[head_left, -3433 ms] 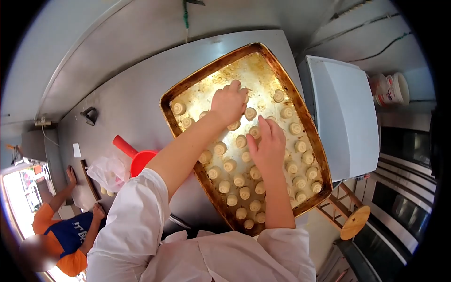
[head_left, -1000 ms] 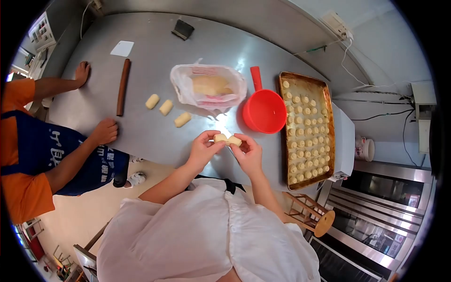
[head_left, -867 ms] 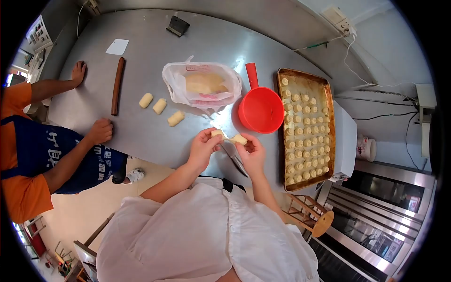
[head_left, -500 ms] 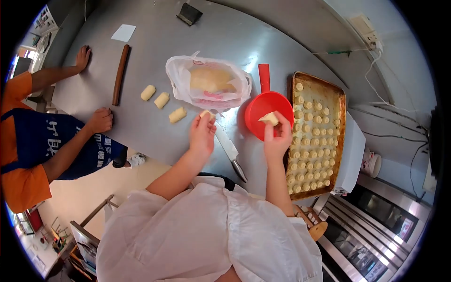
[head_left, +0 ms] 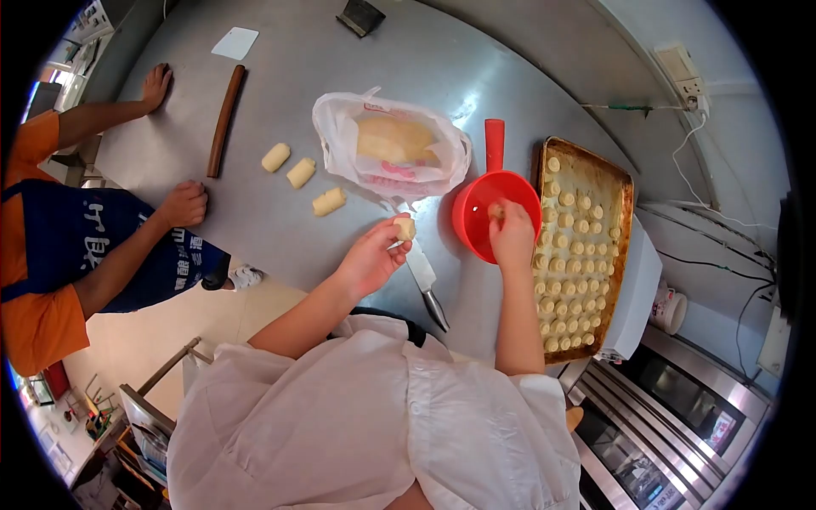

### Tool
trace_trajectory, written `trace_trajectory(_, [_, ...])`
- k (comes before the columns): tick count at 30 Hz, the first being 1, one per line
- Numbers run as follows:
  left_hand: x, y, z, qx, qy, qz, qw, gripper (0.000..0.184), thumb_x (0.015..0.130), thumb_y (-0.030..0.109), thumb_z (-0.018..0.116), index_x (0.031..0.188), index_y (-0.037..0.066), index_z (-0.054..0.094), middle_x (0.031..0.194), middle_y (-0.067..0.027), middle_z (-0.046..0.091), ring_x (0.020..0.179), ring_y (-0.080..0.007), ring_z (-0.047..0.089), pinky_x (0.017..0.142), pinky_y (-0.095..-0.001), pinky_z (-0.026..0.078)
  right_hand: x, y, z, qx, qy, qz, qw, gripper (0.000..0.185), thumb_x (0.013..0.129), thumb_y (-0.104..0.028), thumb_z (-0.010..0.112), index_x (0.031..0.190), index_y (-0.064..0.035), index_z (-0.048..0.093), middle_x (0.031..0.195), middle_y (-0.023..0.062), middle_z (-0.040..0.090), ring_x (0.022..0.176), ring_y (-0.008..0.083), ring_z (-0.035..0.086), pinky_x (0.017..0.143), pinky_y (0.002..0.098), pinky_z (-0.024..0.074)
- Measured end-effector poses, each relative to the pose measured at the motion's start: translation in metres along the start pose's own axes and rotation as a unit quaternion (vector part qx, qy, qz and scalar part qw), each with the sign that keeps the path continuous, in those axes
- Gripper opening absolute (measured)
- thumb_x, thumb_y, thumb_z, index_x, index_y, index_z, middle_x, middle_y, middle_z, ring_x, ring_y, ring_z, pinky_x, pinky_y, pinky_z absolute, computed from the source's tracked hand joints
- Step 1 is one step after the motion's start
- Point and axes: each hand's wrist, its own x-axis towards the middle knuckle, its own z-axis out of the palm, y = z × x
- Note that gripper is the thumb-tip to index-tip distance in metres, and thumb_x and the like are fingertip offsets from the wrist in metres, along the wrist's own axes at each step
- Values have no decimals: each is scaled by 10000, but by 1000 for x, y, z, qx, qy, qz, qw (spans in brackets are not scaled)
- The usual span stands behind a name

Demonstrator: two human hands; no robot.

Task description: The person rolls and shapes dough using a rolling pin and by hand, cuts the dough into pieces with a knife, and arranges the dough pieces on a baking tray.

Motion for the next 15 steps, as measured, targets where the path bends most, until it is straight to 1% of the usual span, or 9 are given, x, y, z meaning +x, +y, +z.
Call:
trace_trajectory(1, [-2,1,1,7,-31,-22,999,418,1032,227,560,1438,131,535,1147,-14,623,945,-133,602,739,-236,466,-2,-6,-10,45,78,-4,996,306,854,-72,685,1158,-47,666,1137,169,685,1063,361,653,933,460,530])
trace_trajectory(2, [-5,1,3,6,-33,-24,999,418,1032,227,560,1438,131,535,1147,-14,623,945,-133,602,739,-236,466,-4,-10,-20,58,89,9,994,332,865,-91,685,1193,-48,660,1170,163,674,1087,354,644,957,447,522])
trace_trajectory(5, [-9,5,14,62,-28,-49,996,423,1048,263,544,1452,139,523,1185,2,622,968,-131,605,756,-251,472,-11,-12,-21,93,120,35,988,311,874,-83,678,1182,-40,663,1162,165,680,1075,355,650,944,438,528])
trace_trajectory(6, [-6,5,15,64,-39,-56,996,426,1054,274,535,1458,141,517,1198,9,620,979,-129,607,769,-261,474,-12,-7,-25,45,0,47,998,304,885,-97,678,1181,-32,668,1157,171,685,1066,356,656,936,430,532])
trace_trajectory(7, [-4,8,16,66,-50,-60,995,429,1060,285,525,1465,144,511,1211,16,618,990,-127,608,781,-271,475,-16,-6,-26,45,5,47,998,304,885,-97,678,1181,-32,668,1157,171,685,1066,356,656,936,430,532])
trace_trajectory(10, [-8,11,25,80,-54,-61,994,426,1066,287,510,1469,148,509,1225,19,622,1005,-122,608,799,-285,474,-26,-28,-40,119,85,75,987,328,873,-111,687,1189,-24,673,1151,170,694,1042,338,676,936,419,538])
trace_trajectory(11, [-9,9,25,79,-51,-59,994,426,1066,287,510,1469,148,509,1225,19,622,1005,-122,608,799,-285,474,-29,-44,-49,120,83,73,987,328,873,-111,687,1189,-24,673,1151,170,694,1042,338,676,936,419,538])
trace_trajectory(13, [-7,7,22,75,-62,-44,994,418,1071,287,500,1463,143,513,1213,20,630,1012,-123,606,805,-281,473,-38,-79,-64,240,59,63,967,318,865,-99,686,1173,-20,676,1146,161,696,1033,328,682,936,417,539])
trace_trajectory(15, [2,3,13,76,-79,-49,993,414,1071,295,502,1453,136,523,1206,21,635,1020,-119,605,805,-278,474,-46,-114,-74,262,13,-24,965,312,853,-97,691,1156,-21,682,1134,157,694,1026,327,681,925,413,541])
